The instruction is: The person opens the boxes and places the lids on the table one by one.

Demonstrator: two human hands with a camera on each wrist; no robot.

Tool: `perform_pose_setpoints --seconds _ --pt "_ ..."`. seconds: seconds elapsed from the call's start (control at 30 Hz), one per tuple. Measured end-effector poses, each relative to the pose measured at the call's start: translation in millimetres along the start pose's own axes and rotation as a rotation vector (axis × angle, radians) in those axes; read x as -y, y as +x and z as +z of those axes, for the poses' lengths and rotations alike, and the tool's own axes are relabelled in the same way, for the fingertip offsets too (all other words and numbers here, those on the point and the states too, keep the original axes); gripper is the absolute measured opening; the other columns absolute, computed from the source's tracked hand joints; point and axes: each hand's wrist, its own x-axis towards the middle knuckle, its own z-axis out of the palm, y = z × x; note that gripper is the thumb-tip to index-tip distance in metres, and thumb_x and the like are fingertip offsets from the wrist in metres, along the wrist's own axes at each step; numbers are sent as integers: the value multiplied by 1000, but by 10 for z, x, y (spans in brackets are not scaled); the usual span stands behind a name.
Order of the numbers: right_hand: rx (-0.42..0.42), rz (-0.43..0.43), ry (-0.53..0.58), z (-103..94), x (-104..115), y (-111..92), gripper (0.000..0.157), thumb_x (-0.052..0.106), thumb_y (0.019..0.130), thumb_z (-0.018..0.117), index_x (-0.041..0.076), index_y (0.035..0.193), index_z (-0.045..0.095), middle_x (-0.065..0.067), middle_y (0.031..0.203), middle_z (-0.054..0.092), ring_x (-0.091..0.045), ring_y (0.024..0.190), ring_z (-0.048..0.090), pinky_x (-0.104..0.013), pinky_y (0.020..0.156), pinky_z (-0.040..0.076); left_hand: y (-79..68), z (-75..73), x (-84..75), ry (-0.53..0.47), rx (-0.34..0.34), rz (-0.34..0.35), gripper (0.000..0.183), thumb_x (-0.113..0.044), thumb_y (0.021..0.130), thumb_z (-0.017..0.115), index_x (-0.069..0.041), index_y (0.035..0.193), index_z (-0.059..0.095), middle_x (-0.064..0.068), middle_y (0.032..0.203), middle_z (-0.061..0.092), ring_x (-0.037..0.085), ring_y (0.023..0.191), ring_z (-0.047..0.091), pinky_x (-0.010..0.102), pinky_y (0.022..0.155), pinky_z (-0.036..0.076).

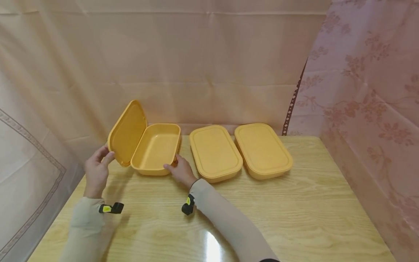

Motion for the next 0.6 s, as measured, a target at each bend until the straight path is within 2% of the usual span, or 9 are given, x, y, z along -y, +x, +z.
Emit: perform_pose_setpoints --seconds 0.07,0.13,0.37,0.47,0.6 --pt "2 4 3 2 -3 -3 53 34 94 64 5 137 50 -13 116 63 -27 108 62 -35 86 54 6 -12 -7 -24 7 -32 35 -18 98 59 3 126 61 -24 92 54 -8 93 53 38 105 39" --pt "3 7 5 2 -7 -4 54 34 94 64 5 137 49 -13 116 63 -27 109 62 -35 87 54 16 -24 -1 -57 11 -56 35 -17 98 58 3 127 60 -23 93 56 -7 91 55 39 105 40" --pt "-1 -8 -6 3 -20 -10 44 33 95 63 7 130 54 -10 109 63 -25 107 62 -35 87 54 31 -58 39 -190 14 -94 33 -18 97 59 -3 127 62 -15 103 64 1 97 61 13 88 46" --pt "-3 -5 -2 2 -6 -17 44 33 95 63 7 129 54 -10 109 63 -25 106 62 -35 87 53 34 -74 54 -261 12 -111 34 -18 96 60 -3 127 62 -12 105 65 3 98 62 10 85 47" --pt "-4 -1 -1 -1 13 -23 45 33 95 63 6 130 53 -11 111 64 -26 107 62 -37 88 53 46 -86 82 -306 17 -114 34 -15 96 60 0 126 61 -10 103 66 3 97 63 10 85 48"
